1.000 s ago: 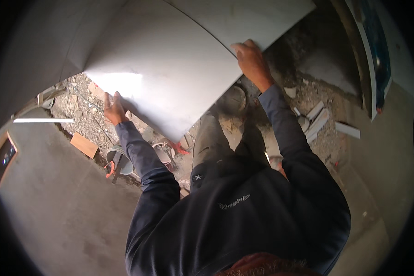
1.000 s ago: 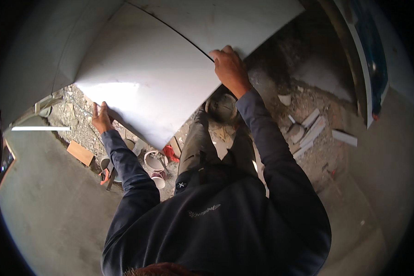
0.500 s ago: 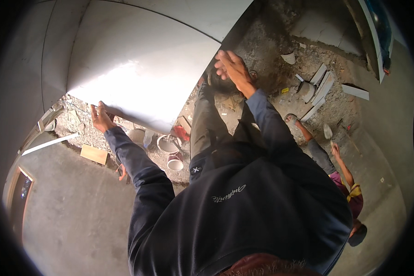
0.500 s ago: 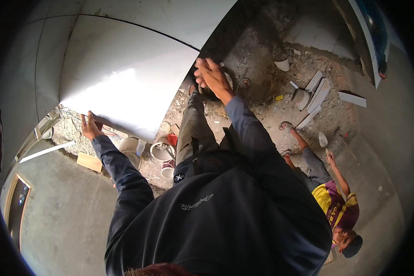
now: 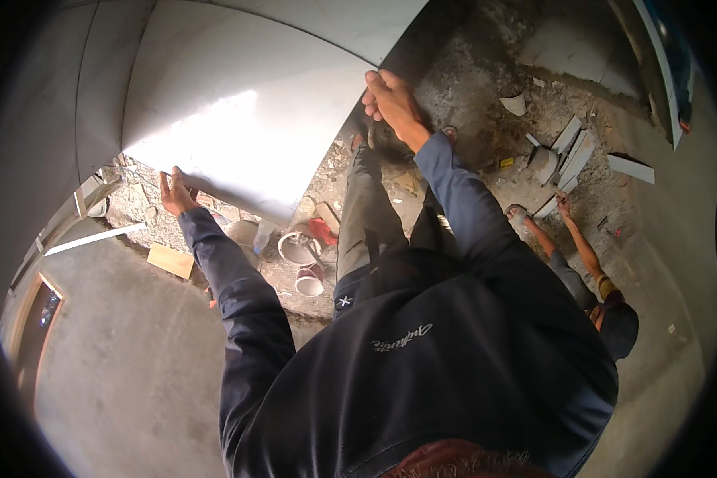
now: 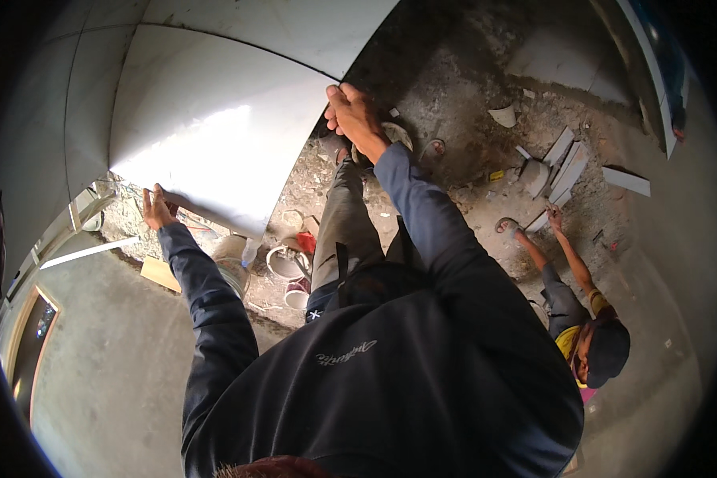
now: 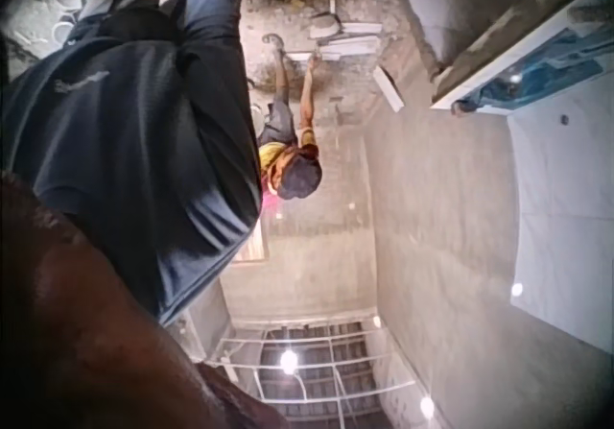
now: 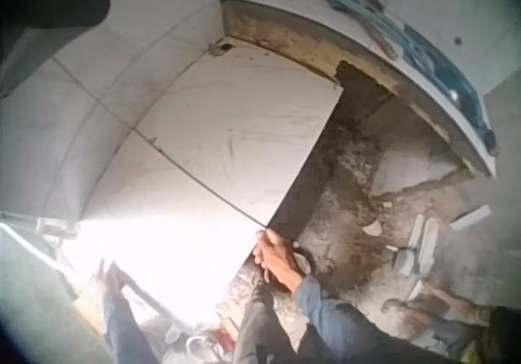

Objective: The person positions large white tiles against a wall and uses a rubber mallet to tap them into place while an assistant provides mortar.

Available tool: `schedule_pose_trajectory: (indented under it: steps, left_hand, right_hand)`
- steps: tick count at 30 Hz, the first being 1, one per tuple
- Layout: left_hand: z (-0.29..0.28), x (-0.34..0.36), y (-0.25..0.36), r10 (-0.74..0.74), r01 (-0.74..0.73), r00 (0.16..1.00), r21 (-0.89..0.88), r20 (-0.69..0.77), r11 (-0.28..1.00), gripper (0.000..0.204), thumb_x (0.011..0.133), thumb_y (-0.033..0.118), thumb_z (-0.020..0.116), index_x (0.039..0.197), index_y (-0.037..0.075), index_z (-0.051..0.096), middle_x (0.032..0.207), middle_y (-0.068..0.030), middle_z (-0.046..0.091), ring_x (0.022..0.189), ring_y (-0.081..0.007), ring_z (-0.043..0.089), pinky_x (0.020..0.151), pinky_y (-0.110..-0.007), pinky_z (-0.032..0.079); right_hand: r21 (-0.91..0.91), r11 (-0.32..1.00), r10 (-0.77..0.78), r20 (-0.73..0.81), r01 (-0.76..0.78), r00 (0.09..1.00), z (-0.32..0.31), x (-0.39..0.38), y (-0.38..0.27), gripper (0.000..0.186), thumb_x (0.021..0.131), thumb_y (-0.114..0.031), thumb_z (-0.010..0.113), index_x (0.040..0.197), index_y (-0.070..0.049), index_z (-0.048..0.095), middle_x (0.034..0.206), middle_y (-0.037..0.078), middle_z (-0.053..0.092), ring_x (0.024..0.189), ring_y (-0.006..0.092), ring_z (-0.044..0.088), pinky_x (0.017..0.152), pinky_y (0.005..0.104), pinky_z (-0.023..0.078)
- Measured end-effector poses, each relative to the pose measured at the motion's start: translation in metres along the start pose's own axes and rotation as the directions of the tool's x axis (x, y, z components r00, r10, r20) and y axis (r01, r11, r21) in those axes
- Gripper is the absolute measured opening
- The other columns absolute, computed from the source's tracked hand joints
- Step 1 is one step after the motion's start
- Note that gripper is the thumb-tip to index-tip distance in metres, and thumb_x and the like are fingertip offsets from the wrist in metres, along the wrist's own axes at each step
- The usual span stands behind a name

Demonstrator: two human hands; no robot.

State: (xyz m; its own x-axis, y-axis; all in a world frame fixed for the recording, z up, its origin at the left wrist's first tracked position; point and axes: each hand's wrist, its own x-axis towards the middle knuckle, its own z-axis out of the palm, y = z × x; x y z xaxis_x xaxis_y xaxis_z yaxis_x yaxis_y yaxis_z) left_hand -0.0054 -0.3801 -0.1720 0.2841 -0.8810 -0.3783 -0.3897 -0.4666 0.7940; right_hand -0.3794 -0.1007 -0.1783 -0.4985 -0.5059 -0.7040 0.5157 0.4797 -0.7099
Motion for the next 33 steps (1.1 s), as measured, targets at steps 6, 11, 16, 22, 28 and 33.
schedule_pose_trajectory:
  steps: [6,11,16,22,28,33]
  left_hand:
    - [-0.037,0.054,-0.027,0.433,-0.376,0.900,0.579,0.044,0.723,0.072,0.087,0.034,0.078,0.149,0.011,0.050,0.116,-0.0170,0.068,0.102,-0.0331,0.066,0.087,-0.043,0.056]
    - [0.080,-0.038,0.027,0.667,-0.687,0.649,0.659,0.366,0.307,0.075,0.089,0.047,0.073,0.148,0.008,0.050,0.150,-0.0299,0.038,0.132,-0.0456,0.048,0.108,-0.049,0.045]
    - [0.164,-0.093,0.028,0.615,-0.597,0.731,0.715,0.297,0.364,0.080,0.099,0.070,0.031,0.158,0.017,0.034,0.166,-0.0178,0.021,0.152,-0.0422,0.019,0.122,-0.058,0.015]
    - [0.172,-0.112,0.041,0.556,-0.543,0.779,0.757,0.291,0.364,0.068,0.104,0.051,0.019,0.160,0.013,0.024,0.167,-0.0154,0.020,0.154,-0.0380,0.015,0.123,-0.058,0.010]
    - [0.181,-0.107,0.040,0.579,-0.559,0.766,0.735,0.280,0.384,0.069,0.105,0.053,0.016,0.160,0.013,0.026,0.167,-0.0146,0.020,0.155,-0.0367,0.014,0.123,-0.059,0.009]
    - [0.175,-0.107,0.039,0.563,-0.542,0.779,0.745,0.274,0.388,0.071,0.105,0.055,0.014,0.159,0.012,0.027,0.167,-0.0155,0.021,0.155,-0.0369,0.013,0.123,-0.058,0.007]
  right_hand:
    - [-0.013,1.000,-0.017,0.079,0.018,0.997,0.005,-0.002,-0.005,0.038,0.106,-0.042,0.051,0.097,-0.006,0.060,0.076,0.001,0.060,0.062,0.0089,0.055,0.053,0.0245,0.044]
    - [0.017,0.999,0.035,0.095,-0.037,0.995,-0.013,0.004,0.006,0.040,0.104,-0.045,0.053,0.094,-0.007,0.060,0.073,0.001,0.060,0.060,0.0086,0.055,0.052,0.0245,0.044]
    - [-0.661,0.631,-0.561,-0.026,0.406,0.828,-0.034,-0.017,-0.008,0.035,0.100,-0.042,0.063,0.093,-0.008,0.061,0.071,0.003,0.059,0.057,0.0185,0.059,0.049,0.0316,0.047]
    - [-0.449,0.114,-0.955,0.198,0.886,0.223,0.053,-0.023,-0.086,0.033,0.087,-0.025,0.072,0.112,-0.005,0.064,0.118,0.008,0.057,0.130,0.0311,0.052,0.111,0.0482,0.042]
    - [-0.825,-0.283,-0.786,0.492,0.489,0.375,0.102,0.062,-0.054,0.060,0.100,-0.051,0.044,0.146,-0.012,0.050,0.153,0.006,0.045,0.150,0.0331,0.029,0.128,0.0494,0.011]
    - [-0.814,-0.293,-0.729,0.530,0.502,0.433,0.110,0.061,-0.051,0.066,0.102,-0.057,0.038,0.147,-0.010,0.050,0.153,0.008,0.045,0.151,0.0339,0.026,0.128,0.0504,0.009]
